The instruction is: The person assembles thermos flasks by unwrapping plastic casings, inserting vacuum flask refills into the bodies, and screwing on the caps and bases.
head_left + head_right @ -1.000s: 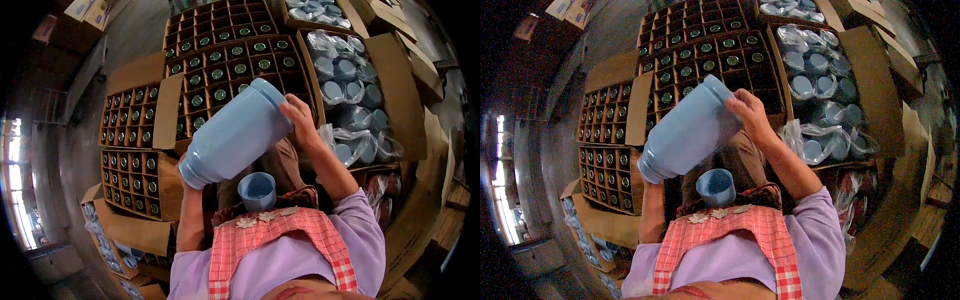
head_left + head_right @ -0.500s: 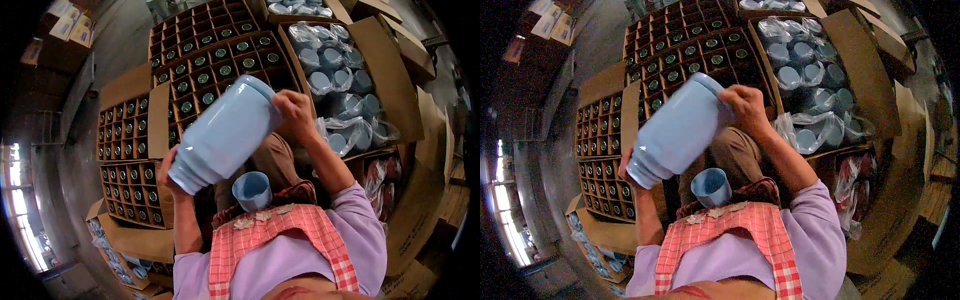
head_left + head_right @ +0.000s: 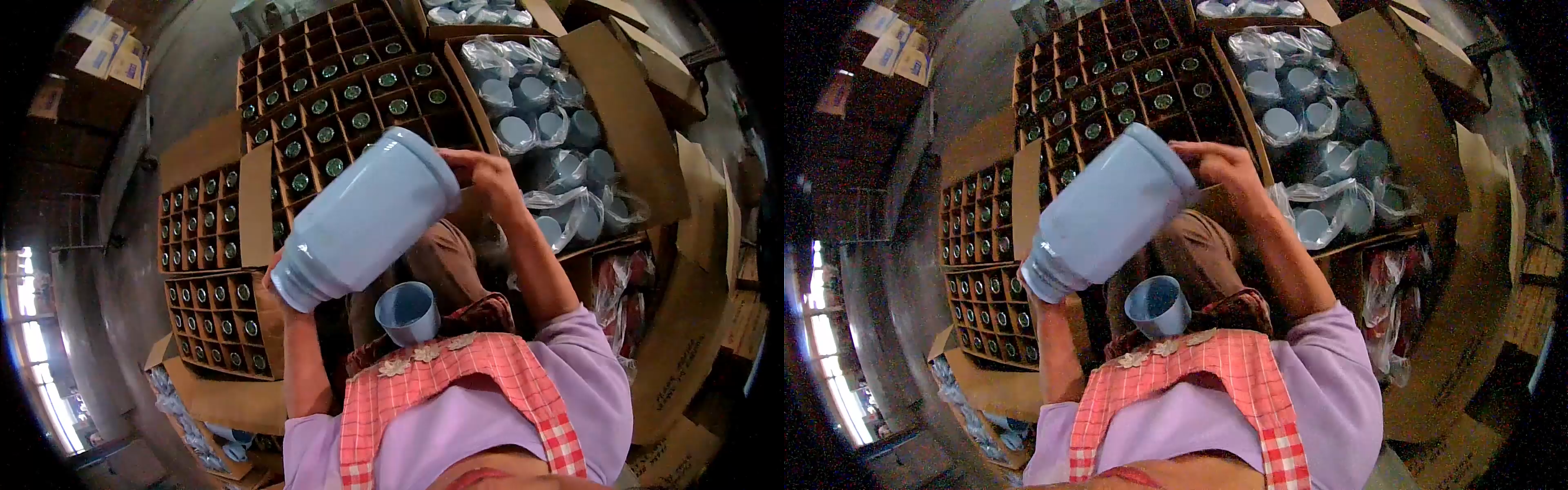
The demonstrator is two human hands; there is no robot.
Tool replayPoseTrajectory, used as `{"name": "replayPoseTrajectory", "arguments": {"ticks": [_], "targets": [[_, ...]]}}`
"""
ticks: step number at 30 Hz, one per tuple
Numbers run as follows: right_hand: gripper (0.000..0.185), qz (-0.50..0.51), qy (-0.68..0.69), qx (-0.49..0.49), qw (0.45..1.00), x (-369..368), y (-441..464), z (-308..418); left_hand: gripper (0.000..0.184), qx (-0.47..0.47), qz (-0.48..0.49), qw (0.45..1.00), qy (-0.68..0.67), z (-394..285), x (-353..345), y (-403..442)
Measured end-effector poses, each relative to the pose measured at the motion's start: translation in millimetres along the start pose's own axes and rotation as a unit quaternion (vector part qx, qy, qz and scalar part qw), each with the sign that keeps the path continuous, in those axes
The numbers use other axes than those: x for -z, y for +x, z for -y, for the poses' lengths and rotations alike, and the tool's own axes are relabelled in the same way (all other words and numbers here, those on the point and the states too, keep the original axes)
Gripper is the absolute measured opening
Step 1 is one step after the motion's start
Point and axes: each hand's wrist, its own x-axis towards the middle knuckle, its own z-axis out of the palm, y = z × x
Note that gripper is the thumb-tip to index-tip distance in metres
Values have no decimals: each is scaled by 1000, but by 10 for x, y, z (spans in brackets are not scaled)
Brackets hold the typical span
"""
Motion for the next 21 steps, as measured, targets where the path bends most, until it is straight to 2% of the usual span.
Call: {"name": "replayPoseTrajectory", "arguments": {"ticks": [1, 3, 4, 5, 6, 7, 8, 9, 11, 12, 13, 15, 16, 19, 21], "targets": [[44, 22, -145, 138, 979, -35, -38, 1, 32, 34, -50, 998, 24, -37, -59, 7], [47, 52, -88, 125, 987, -120, -140, -187, 33, 74, -67, 995, 14, -105, -121, -32], [42, -27, -99, 130, 986, -198, -158, -233, 32, 74, -33, 997, -20, -141, -150, -26], [39, -65, -162, 46, 984, -180, -97, -215, 31, 73, 0, 996, -55, -166, -179, -24], [37, -103, -220, -42, 969, -147, -23, -179, 28, -83, 56, 988, 120, -169, -246, -53], [34, -136, -197, -104, 965, -165, 27, -92, 26, -249, 54, 927, 275, -184, -330, -83], [33, -172, -171, -163, 956, -184, 76, -6, 27, -256, 60, 911, 319, -285, -456, -141], [33, -159, -156, -135, 965, -169, 67, 30, 28, -262, 63, 893, 361, -345, -522, -172], [34, -131, -88, -67, 985, -129, -28, 102, 57, -80, 44, 985, 146, -141, -248, -39], [36, -113, -31, -29, 993, -124, -94, 142, 62, -13, -12, 995, 95, -44, -173, 5], [36, -100, -78, 35, 991, -154, -136, 97, 66, 55, -66, 995, 44, -11, -161, 34], [38, -74, -169, 154, 971, -217, -209, -55, 65, 102, -50, 994, 7, 2, -121, 25], [36, -112, -224, 212, 945, -234, -190, -79, 63, 77, -33, 996, 35, 4, -153, 41], [32, -205, -181, 66, 960, -176, -112, -66, 53, -51, 23, 986, 154, -70, -323, -46], [26, -188, -163, 45, 968, -124, -16, -6, 41, -126, 62, 974, 178, -200, -476, -142]]}}
